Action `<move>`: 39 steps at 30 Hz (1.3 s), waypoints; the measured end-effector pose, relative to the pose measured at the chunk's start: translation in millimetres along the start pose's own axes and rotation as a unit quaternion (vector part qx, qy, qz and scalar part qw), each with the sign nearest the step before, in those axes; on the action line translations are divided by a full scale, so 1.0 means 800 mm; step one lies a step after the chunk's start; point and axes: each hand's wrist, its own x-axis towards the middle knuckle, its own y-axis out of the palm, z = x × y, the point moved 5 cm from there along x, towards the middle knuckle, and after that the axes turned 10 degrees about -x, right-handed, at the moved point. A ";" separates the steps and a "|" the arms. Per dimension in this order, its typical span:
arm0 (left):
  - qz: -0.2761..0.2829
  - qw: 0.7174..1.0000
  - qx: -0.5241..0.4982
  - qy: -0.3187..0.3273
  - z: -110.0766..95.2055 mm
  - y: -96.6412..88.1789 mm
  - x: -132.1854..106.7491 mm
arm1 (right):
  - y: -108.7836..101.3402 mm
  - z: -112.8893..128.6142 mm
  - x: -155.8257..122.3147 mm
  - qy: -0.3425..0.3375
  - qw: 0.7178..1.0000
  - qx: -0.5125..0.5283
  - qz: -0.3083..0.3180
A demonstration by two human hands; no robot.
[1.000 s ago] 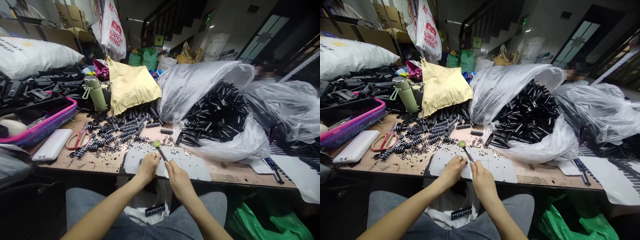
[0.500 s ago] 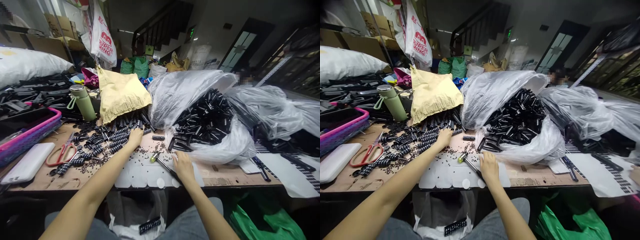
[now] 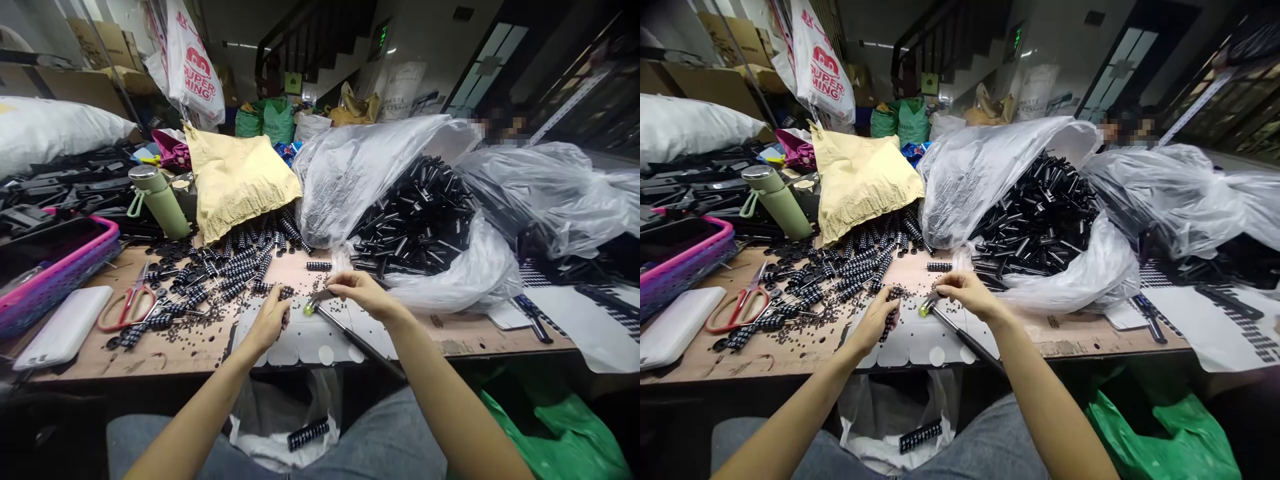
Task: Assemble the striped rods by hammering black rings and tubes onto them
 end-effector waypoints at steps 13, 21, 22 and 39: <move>-0.015 0.972 -0.217 -0.089 0.018 0.016 -0.017 | 0.075 0.056 -0.048 -0.111 0.971 -0.192 -0.091; -0.039 0.966 -0.239 -0.094 0.015 0.020 -0.024 | 0.079 0.077 -0.062 -0.204 0.967 -0.108 -0.104; -0.054 0.967 -0.233 -0.085 0.015 0.020 -0.025 | 0.082 0.078 -0.063 -0.210 0.966 -0.102 -0.109; -0.079 0.948 -0.280 -0.132 0.011 0.029 -0.032 | 0.102 0.064 -0.063 -0.158 0.980 -0.061 -0.102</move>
